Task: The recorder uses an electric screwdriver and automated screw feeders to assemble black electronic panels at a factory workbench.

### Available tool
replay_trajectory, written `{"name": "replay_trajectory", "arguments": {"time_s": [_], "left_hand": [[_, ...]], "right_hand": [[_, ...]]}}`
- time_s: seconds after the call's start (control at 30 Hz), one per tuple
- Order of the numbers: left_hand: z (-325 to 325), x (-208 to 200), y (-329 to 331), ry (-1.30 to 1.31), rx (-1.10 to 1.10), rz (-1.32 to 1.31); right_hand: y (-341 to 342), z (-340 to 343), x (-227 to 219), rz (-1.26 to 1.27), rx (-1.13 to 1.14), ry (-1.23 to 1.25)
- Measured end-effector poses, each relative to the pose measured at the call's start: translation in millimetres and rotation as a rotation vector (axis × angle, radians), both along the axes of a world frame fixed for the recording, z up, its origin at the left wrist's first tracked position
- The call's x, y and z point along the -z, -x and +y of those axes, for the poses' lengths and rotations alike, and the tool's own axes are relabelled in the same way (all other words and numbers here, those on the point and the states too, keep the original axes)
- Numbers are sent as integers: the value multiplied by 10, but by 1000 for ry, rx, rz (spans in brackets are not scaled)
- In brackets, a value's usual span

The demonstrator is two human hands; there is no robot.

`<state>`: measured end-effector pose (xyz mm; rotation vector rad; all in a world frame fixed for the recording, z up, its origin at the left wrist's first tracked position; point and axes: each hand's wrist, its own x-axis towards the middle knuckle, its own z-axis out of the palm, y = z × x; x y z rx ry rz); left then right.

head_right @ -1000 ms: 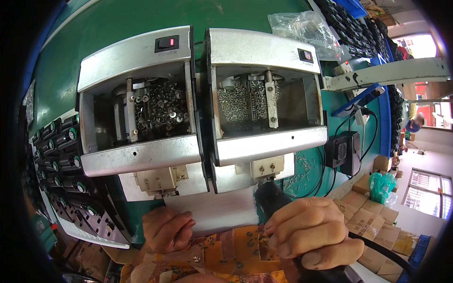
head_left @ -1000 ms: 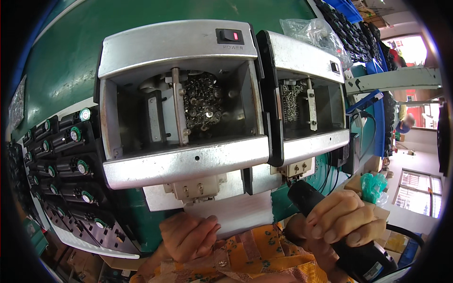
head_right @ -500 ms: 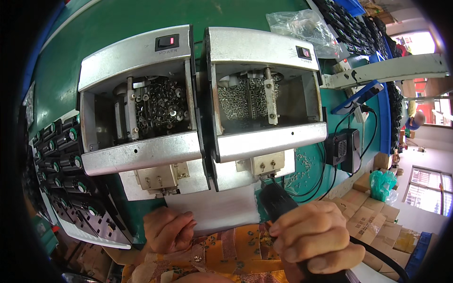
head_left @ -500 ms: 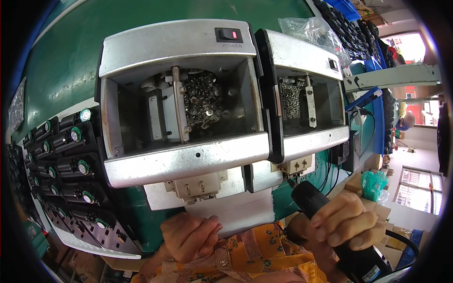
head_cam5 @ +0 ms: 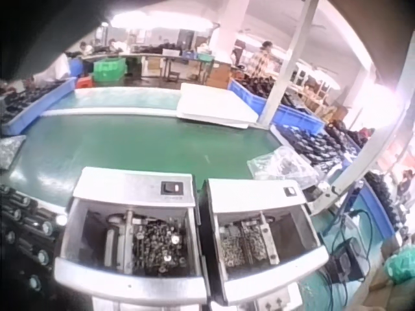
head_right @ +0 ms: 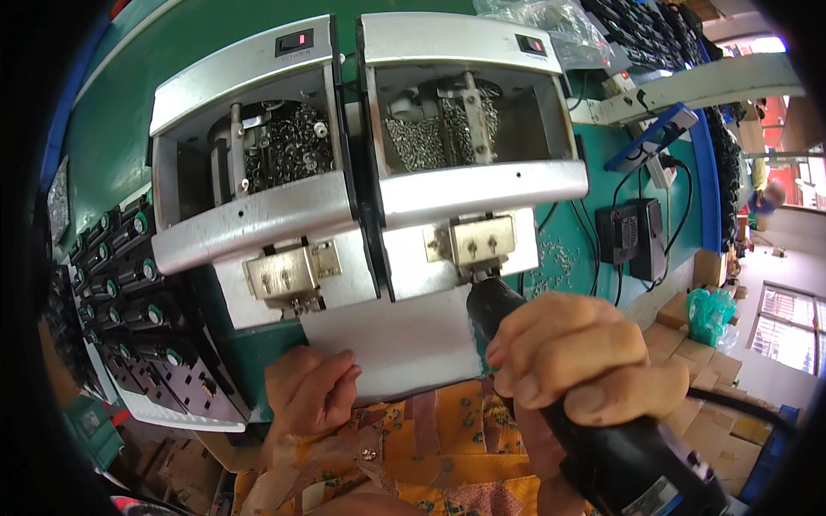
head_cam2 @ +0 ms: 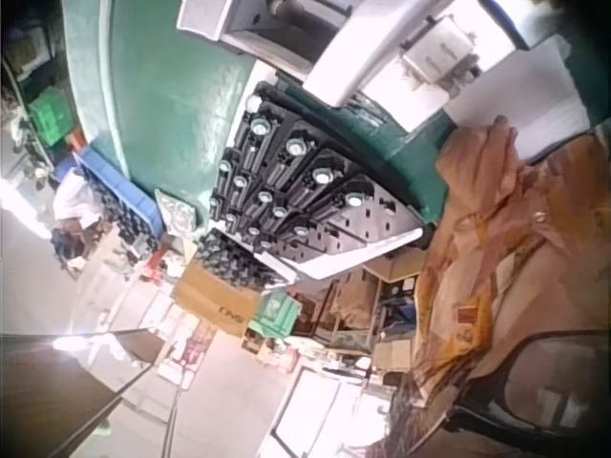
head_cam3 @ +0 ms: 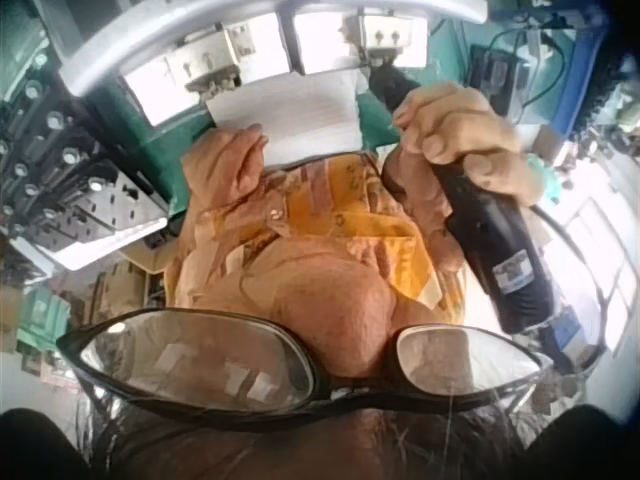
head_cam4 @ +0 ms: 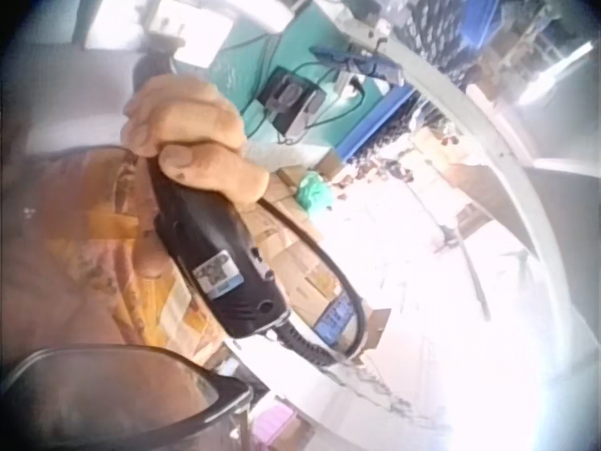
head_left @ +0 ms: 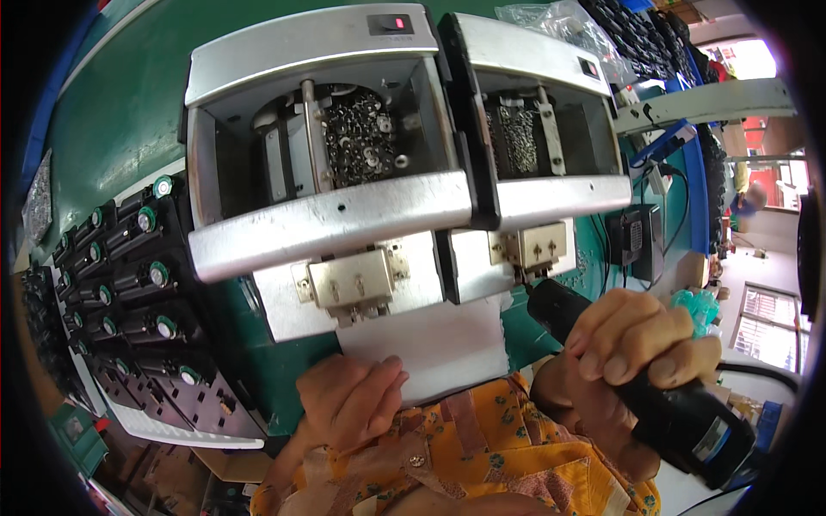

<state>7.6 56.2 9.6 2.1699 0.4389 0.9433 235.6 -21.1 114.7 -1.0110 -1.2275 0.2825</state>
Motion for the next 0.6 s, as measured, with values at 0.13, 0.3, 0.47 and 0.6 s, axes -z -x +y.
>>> {"name": "replay_trajectory", "arguments": {"time_s": [0.13,0.3,0.47,0.6], "left_hand": [[-18,-16,7,17,-2,35],[-58,-23,-32,-30,-36,29],[-92,8,-104,-135,-89,-20],[-129,42,-156,-216,-156,-75]], "right_hand": [[39,-68,-14,238,-68,16],[56,-236,40,138,-32,-52],[-29,-539,30,118,-76,-66],[-62,-766,23,242,-40,-75]]}}
